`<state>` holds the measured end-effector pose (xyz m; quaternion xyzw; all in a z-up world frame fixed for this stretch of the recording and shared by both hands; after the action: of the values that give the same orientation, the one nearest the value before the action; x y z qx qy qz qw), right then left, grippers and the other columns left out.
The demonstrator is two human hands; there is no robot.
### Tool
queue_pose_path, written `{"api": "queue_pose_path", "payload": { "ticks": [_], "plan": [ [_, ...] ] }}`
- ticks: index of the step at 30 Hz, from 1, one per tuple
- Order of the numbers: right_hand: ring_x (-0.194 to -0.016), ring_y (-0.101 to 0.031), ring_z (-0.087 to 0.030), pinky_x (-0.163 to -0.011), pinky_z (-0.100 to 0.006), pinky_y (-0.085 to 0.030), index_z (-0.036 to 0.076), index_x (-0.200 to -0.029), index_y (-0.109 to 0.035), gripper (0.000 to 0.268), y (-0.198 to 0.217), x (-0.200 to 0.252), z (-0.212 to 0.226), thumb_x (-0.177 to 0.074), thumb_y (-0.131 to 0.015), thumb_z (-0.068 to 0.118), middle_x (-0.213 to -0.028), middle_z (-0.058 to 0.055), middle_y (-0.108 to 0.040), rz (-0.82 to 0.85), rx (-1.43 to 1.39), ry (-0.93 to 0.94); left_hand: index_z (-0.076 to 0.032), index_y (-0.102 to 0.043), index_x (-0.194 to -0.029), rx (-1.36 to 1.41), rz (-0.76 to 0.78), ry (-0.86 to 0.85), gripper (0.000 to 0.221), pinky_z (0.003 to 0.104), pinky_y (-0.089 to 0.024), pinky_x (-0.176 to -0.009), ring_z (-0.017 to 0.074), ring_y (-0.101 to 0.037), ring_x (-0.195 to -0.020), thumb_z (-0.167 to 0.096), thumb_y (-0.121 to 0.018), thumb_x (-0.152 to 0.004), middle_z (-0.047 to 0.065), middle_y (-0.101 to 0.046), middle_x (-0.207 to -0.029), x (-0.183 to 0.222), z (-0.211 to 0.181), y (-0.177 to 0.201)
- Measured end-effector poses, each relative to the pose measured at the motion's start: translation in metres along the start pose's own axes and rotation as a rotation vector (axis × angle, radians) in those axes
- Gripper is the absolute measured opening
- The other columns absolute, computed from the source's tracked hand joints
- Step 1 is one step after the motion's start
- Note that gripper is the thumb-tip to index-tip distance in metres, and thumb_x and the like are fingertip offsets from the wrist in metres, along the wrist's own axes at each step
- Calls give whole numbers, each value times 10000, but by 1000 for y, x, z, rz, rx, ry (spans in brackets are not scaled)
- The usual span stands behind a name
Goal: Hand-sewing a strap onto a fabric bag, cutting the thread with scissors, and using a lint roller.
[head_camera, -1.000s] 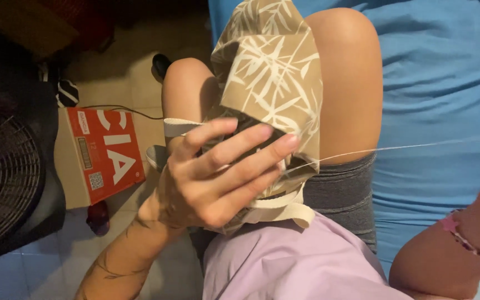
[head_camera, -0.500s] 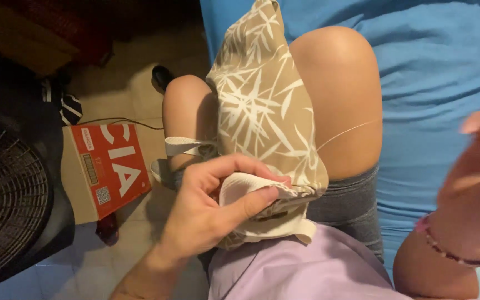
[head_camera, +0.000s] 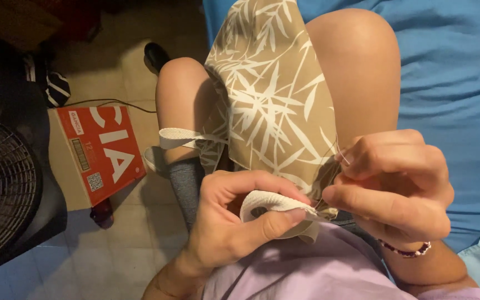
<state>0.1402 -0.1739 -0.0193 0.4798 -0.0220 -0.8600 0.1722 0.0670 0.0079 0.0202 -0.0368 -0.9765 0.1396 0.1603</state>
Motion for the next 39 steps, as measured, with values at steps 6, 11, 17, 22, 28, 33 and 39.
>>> {"api": "queue_pose_path", "payload": {
  "ticks": [6,11,17,22,28,33,39],
  "plan": [
    [-468,-343,-169,-438,-312,-291,-76,-786,-606,90,-7,-1,-4,-858,-571,-35,-896,-177,-395,-63,-30,-13,-66,-727,-893,-22,6,-60,75,217,-494,-678,95,-633,-743,-134,-744,-868,48,-727,-856,-3,0,-2],
    [-461,-343,-165,-441,-309,-293,-80,-772,-600,141,-10,-1,-4,-872,-535,-5,-838,-180,-402,-68,-55,-58,-73,-723,-885,5,0,-38,66,218,-494,-699,93,-635,-764,-130,-742,-860,41,-725,-870,-3,2,-3],
    [-471,-364,-166,-451,-300,-325,-72,-804,-593,94,-10,-1,-2,-876,-551,-27,-864,-176,-403,-60,-61,-87,-77,-723,-877,1,-8,-19,61,213,-472,-679,87,-612,-745,-133,-739,-859,30,-715,-856,-3,1,-3],
    [-439,-346,-150,-425,-297,-276,-75,-782,-600,102,-10,-4,-4,-856,-548,-27,-819,-183,-416,-41,-54,-37,-75,-723,-878,17,-14,-8,61,216,-474,-686,90,-614,-747,-131,-736,-858,32,-717,-859,-2,2,-4],
    [-422,-366,-152,-400,-284,-280,-74,-791,-601,112,-6,-5,-6,-856,-558,6,-782,-197,-433,2,-72,33,-66,-721,-876,-9,5,-11,72,226,-472,-686,99,-610,-736,-138,-718,-865,38,-706,-835,-1,-2,-4],
    [-431,-391,-168,-403,-277,-398,-64,-746,-593,156,-4,-14,4,-825,-601,70,-635,-145,-410,91,-5,6,-40,-741,-918,51,2,10,124,233,-513,-722,120,-661,-792,-155,-734,-870,87,-744,-902,0,1,-3],
    [-412,-366,-148,-406,-282,-334,-33,-700,-602,207,-6,-14,8,-838,-559,116,-574,-117,-410,88,33,-8,-44,-756,-930,40,-3,3,125,220,-507,-694,119,-656,-761,-147,-742,-862,105,-755,-896,0,4,-3]
  ]
}}
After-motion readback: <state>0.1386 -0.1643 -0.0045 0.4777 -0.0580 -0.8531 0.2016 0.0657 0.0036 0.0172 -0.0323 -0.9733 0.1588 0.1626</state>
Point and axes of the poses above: each hand's wrist, its own x-axis away from the middle knuckle, its own y-axis out of the back of the hand, z = x × y, the point moved 2 cm from there along -x, towards the middle knuckle
